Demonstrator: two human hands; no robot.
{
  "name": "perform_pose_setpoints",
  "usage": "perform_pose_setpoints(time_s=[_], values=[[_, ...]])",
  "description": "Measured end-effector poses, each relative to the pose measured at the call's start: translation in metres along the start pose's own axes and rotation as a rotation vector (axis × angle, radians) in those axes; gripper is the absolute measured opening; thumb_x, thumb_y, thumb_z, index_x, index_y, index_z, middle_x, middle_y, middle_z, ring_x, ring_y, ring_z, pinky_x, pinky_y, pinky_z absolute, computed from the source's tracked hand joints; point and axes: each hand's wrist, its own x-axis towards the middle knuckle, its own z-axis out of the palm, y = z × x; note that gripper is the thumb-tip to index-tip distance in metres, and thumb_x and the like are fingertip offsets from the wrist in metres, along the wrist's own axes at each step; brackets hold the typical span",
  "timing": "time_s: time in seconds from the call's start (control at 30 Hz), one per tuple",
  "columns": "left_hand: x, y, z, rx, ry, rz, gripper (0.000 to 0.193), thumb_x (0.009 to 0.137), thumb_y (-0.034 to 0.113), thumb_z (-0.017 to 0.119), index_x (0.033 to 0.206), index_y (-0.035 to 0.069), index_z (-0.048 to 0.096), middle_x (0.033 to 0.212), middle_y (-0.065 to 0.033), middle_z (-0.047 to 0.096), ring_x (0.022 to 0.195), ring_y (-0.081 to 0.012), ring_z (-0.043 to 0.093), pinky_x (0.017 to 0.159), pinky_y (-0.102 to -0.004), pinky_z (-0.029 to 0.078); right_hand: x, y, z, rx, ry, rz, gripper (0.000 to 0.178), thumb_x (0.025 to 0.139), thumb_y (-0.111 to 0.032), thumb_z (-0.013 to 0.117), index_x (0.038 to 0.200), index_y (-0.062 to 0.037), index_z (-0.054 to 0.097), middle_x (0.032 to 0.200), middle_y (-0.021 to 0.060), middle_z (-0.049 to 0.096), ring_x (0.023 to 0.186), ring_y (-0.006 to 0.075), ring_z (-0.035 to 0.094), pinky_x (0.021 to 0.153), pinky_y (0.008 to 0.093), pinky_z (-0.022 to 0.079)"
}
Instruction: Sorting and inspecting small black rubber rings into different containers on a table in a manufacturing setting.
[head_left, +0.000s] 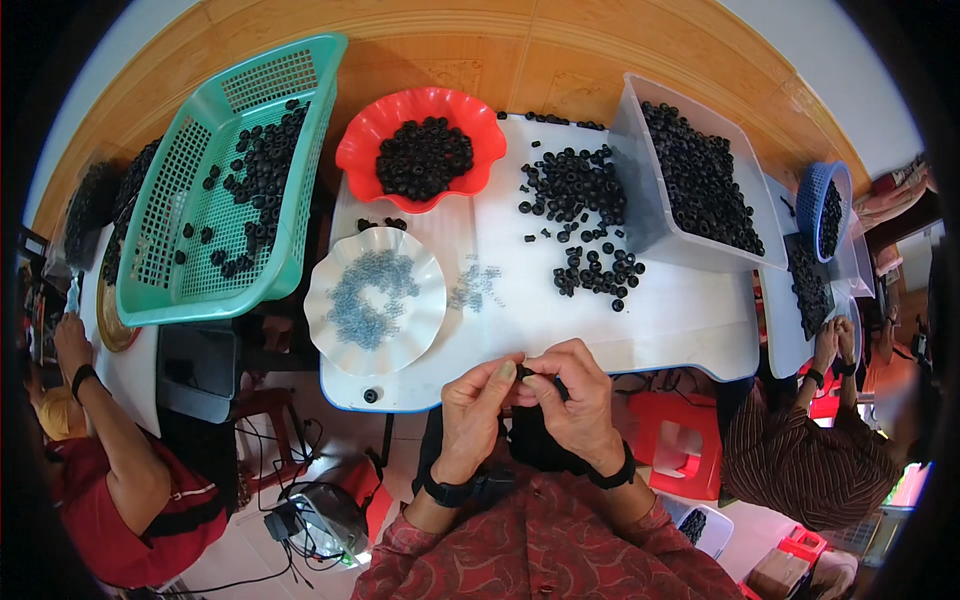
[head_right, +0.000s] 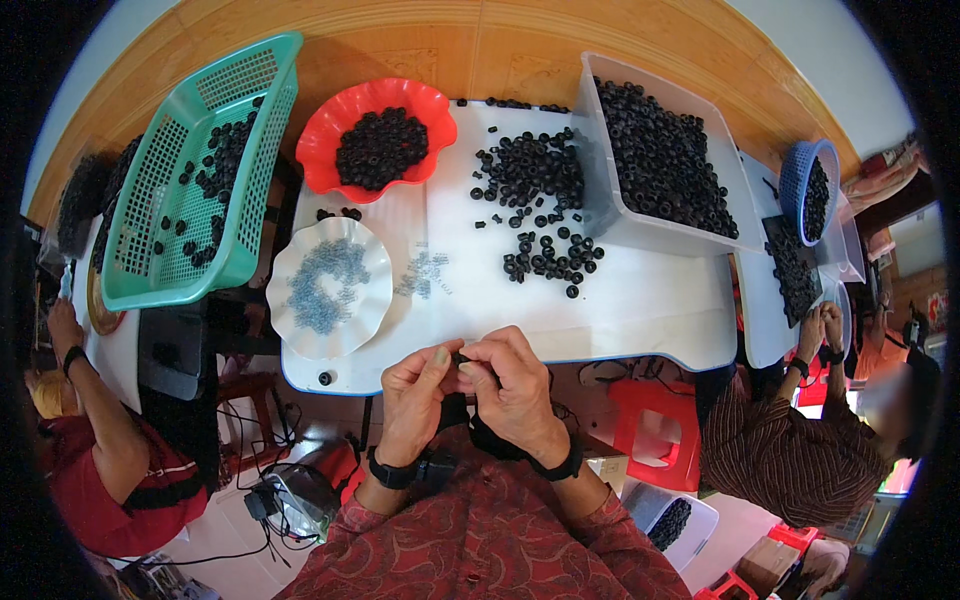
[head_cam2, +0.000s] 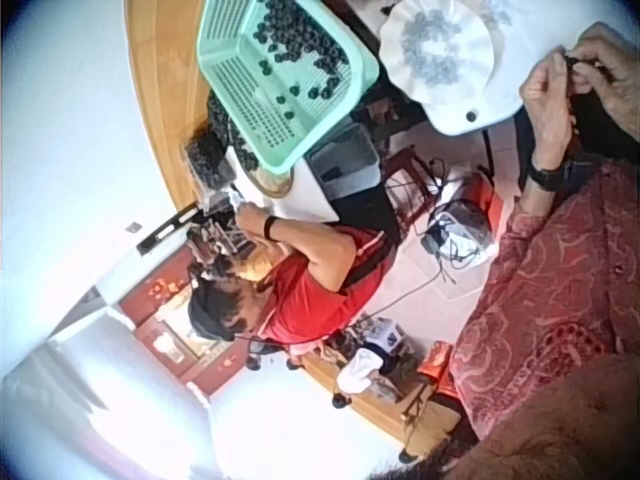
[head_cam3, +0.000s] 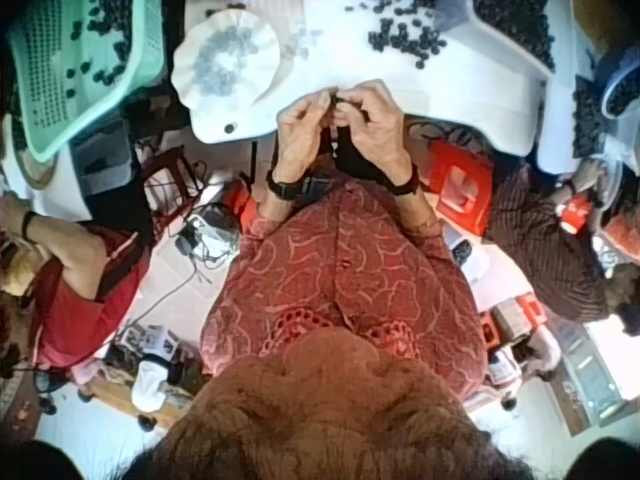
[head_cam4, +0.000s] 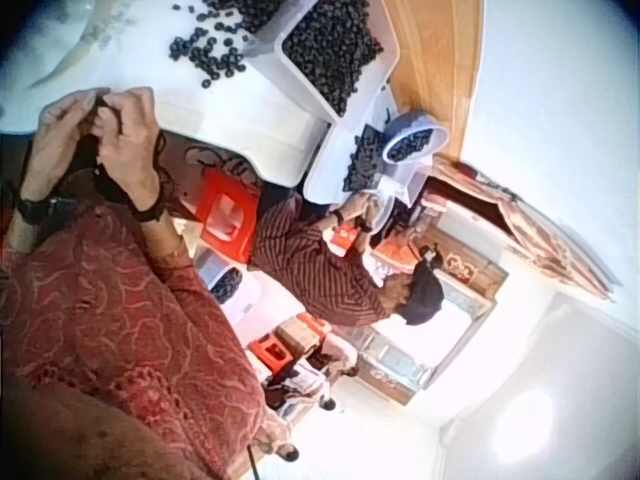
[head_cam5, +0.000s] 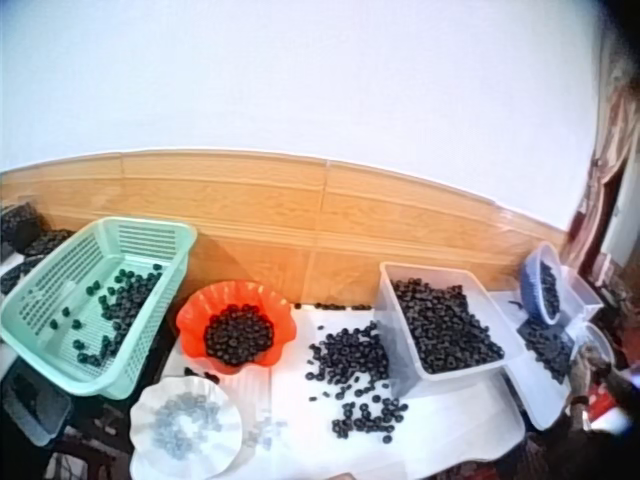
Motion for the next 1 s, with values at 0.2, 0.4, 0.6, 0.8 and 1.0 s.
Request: perform_pose_setpoints(time_s=[0.2,0.4,0.6,0.8,1.0], values=[[0.0,-0.006,-0.001,0.08,-0.012,0.099,0.021,0.091,0.004,0.064,0.11,-0.005,0.065,0.098,-0.0102,0.069,0.082,-0.0139,0.066,0.074,-0.0293,0.058,-0.005,-0.002,0.005,-0.023,0.011,0.023,0.016,0.08,0.005,0.069,0.094,-0.0007,0.062,0.09,0.0118,0.059,0.073,0.023,0.064,0.063,0.0292,0.052],[0.001,-0.006,0.001,0.1,0.032,0.05,0.02,0.089,0.001,0.067,0.108,-0.005,0.066,0.096,-0.0103,0.069,0.081,-0.0131,0.066,0.07,-0.0263,0.057,-0.008,0.0,0.007,-0.048,0.022,-0.024,0.018,0.08,0.01,0.063,0.095,0.0009,0.06,0.091,0.0135,0.055,0.069,0.0259,0.063,0.058,0.0323,0.053],[0.001,-0.005,0.0,0.148,0.04,0.051,0.019,0.09,0.002,0.066,0.107,-0.005,0.067,0.096,-0.0106,0.07,0.079,-0.0129,0.066,0.069,-0.0258,0.057,-0.011,0.0,0.008,-0.028,0.013,0.025,0.015,0.083,0.009,0.063,0.096,0.0006,0.061,0.092,0.0132,0.056,0.069,0.0243,0.064,0.057,0.0309,0.053],[0.003,-0.007,-0.002,0.149,0.003,0.077,0.022,0.092,0.002,0.062,0.112,-0.005,0.065,0.096,-0.0111,0.069,0.08,-0.0134,0.065,0.071,-0.0262,0.057,-0.02,0.007,0.016,0.095,0.131,0.188,0.016,0.091,-0.004,0.061,0.105,0.0012,0.06,0.098,0.0135,0.056,0.079,0.0254,0.062,0.067,0.0325,0.053],[-0.002,-0.009,-0.002,0.156,-0.043,0.079,0.023,0.094,0.002,0.059,0.117,-0.003,0.064,0.1,-0.0057,0.068,0.087,-0.0092,0.063,0.075,-0.0226,0.054,-0.014,-0.005,0.023,-0.003,0.057,0.122,0.038,0.093,-0.019,0.063,0.119,0.0052,0.052,0.097,0.02,0.06,0.076,0.0279,0.062,0.068,0.0344,0.051]])
